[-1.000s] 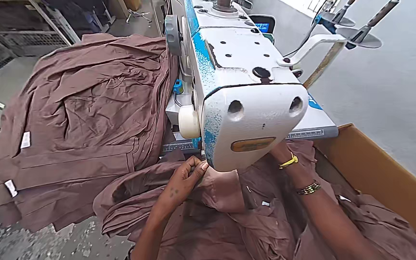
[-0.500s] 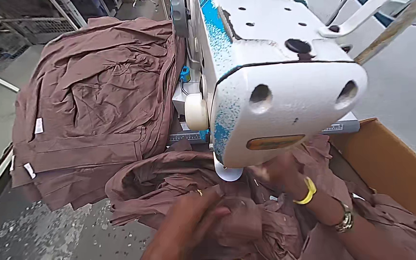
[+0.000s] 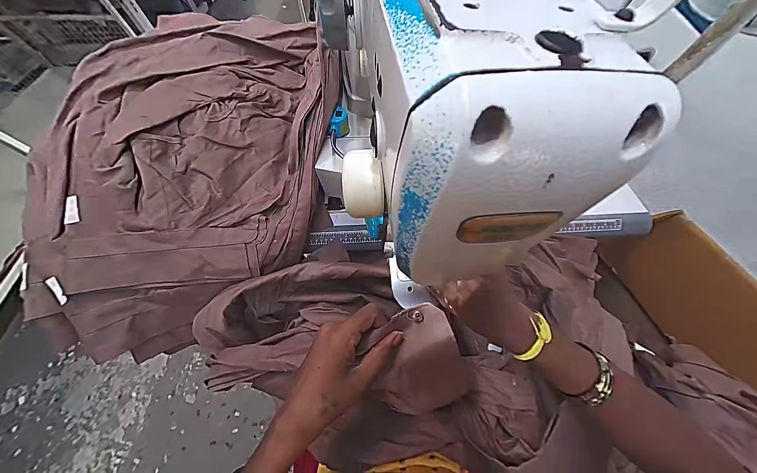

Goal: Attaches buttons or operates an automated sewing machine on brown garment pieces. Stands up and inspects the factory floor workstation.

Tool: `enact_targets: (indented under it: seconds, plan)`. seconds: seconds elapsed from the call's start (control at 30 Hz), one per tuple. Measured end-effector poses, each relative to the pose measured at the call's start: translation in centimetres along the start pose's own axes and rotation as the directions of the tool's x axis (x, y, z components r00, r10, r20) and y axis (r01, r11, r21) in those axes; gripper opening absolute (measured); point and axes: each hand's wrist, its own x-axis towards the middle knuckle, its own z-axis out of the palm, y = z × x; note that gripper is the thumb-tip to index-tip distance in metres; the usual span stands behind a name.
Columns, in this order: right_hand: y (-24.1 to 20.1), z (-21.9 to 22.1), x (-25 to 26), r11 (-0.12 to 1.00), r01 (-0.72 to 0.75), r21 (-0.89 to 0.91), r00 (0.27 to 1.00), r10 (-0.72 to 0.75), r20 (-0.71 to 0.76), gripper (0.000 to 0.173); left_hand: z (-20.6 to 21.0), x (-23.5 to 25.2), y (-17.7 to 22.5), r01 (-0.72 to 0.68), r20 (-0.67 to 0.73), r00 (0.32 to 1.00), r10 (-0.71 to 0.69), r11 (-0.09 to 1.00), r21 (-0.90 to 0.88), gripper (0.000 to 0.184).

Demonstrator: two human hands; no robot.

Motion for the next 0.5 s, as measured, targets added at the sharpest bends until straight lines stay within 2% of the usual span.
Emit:
enact_targets:
  seconds: [0.07, 0.13, 0.2, 0.23, 0.4, 0.47, 0.5]
  plan:
    - [0.4, 0.0, -0.5, 0.937, -0.233, 0.259, 0.972, 0.231, 0.038, 0.020, -0.2, -0.3, 0.1, 0.006, -0.031, 1.000, -0.006, 1.000, -0.008, 0.027]
    - [0.7, -0.6, -0.6, 0.689, -0.502, 0.523, 0.861, 0.455, 0.227, 0.025, -0.5, -0.6, 0.0, 0.034, -0.063, 0.997, -0.037, 0.998, -0.048, 0.024]
    - [1.0, -0.7, -0.6, 0.436, -0.661, 0.610, 0.740, 0.516, 0.432, 0.030, -0.8, -0.7, -0.1, 0.069, -0.084, 0.994, -0.075, 0.995, -0.067, 0.023]
    - [0.8, -0.3, -0.6, 0.381, -0.694, 0.611, 0.705, 0.533, 0.469, 0.030, -0.9, -0.7, -0.2, 0.082, -0.088, 0.992, -0.088, 0.994, -0.066, 0.023]
    - [0.5, 1.0, 0.1, 0.335, -0.733, 0.593, 0.655, 0.585, 0.478, 0.025, -1.4, -0.6, -0.7, 0.100, -0.128, 0.986, -0.106, 0.994, -0.048, 0.023]
    - [0.7, 0.4, 0.1, 0.364, -0.731, 0.577, 0.667, 0.560, 0.491, 0.027, -1.4, -0.5, -0.9, 0.142, -0.146, 0.978, -0.149, 0.988, -0.055, 0.022]
    - [0.7, -0.1, -0.1, 0.423, -0.701, 0.574, 0.703, 0.548, 0.455, 0.032, -1.3, -0.2, -0.8, 0.175, -0.156, 0.971, -0.179, 0.984, -0.044, 0.022]
